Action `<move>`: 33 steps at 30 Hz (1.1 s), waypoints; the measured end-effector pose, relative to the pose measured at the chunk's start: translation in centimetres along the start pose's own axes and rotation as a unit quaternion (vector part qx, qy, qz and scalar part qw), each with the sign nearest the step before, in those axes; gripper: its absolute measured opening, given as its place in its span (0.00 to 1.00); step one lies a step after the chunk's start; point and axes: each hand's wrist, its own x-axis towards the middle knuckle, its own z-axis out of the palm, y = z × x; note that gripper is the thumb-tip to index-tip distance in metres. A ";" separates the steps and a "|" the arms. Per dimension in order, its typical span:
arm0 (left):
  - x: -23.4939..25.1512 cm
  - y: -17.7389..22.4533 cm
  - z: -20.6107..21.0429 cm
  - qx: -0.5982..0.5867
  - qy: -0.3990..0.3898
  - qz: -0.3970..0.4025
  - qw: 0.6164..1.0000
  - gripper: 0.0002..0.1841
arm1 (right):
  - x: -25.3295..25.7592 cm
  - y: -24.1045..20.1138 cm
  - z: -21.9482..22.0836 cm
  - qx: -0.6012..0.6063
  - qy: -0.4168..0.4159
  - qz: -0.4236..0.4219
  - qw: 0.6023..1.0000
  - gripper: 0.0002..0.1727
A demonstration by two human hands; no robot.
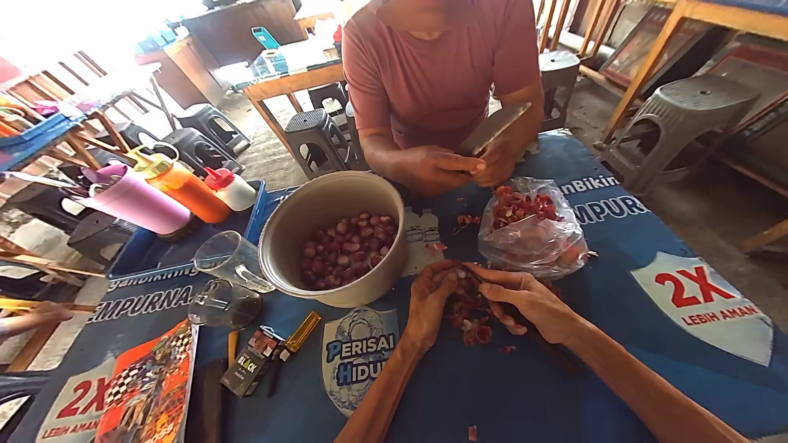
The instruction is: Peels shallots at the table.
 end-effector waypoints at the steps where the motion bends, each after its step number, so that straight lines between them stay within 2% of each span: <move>1: -0.1 0.0 0.1 -0.004 0.002 -0.006 1.000 0.15 | 0.0 0.0 0.1 -0.002 0.004 -0.003 1.000 0.26; 6: -0.2 0.0 0.5 -0.021 0.016 -0.017 0.999 0.14 | 0.0 0.2 0.2 -0.021 0.014 -0.017 1.000 0.26; 11: -0.2 -0.2 0.7 0.037 0.062 0.042 0.996 0.15 | -0.1 -0.1 0.2 0.007 0.003 0.008 1.000 0.26; 15: -0.1 -0.2 0.4 0.051 0.061 0.067 0.995 0.15 | -0.1 -0.1 0.2 0.010 -0.006 0.003 1.000 0.27; 23: -0.2 -0.1 0.4 0.039 0.042 0.048 0.997 0.14 | 0.0 0.2 0.0 -0.130 -0.031 -0.069 0.989 0.31; 33: -0.3 -0.3 0.3 0.038 0.032 0.048 0.998 0.13 | 0.1 0.2 -0.4 -0.186 -0.039 -0.085 0.978 0.30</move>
